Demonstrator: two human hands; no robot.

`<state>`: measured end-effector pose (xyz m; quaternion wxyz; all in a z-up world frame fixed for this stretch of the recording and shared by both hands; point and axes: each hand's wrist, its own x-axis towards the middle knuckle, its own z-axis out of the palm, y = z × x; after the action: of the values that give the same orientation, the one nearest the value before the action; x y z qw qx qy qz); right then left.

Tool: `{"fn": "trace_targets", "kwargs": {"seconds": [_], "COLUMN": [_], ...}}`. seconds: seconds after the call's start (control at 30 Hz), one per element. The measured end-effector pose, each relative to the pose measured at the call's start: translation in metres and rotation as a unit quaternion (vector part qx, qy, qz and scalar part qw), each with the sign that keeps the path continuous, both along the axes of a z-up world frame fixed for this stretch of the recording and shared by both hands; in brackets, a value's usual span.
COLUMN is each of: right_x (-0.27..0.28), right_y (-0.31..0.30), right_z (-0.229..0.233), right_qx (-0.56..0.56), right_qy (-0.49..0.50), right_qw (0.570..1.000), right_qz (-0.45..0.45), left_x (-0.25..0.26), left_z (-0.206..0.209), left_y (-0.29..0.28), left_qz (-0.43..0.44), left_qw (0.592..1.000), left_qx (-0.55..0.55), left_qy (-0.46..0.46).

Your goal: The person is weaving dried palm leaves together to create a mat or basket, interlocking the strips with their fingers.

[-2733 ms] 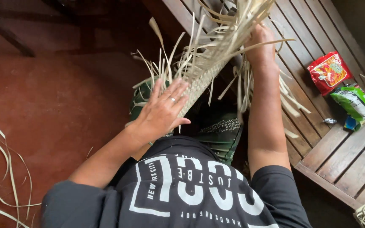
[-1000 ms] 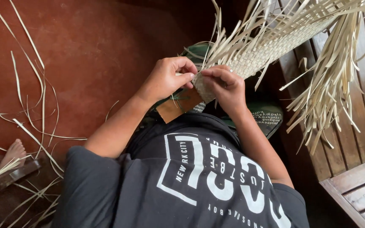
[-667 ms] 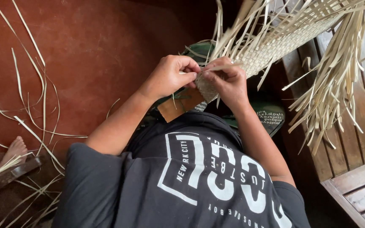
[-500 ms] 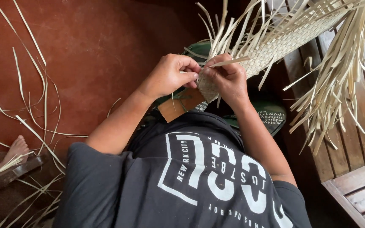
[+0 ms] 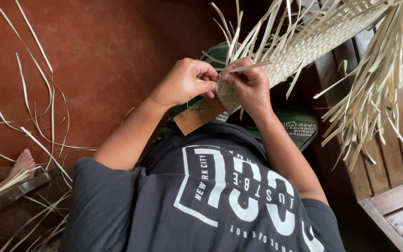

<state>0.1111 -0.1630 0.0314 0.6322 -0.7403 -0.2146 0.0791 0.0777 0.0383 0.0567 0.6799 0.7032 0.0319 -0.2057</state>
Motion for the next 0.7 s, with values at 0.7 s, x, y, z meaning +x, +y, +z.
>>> {"fn": "trace_targets", "kwargs": {"seconds": [0.7], "right_x": [-0.013], "right_y": [-0.008], "right_z": [-0.011], "right_qx": [0.041], "right_qy": [-0.017], "right_qw": [0.997], "right_qz": [0.059], "left_x": [0.009], "left_z": [0.007], "left_y": [0.005], "left_qz": [-0.030], "left_qw": [0.999], "left_qx": [0.025], "left_qy": [0.022]}}
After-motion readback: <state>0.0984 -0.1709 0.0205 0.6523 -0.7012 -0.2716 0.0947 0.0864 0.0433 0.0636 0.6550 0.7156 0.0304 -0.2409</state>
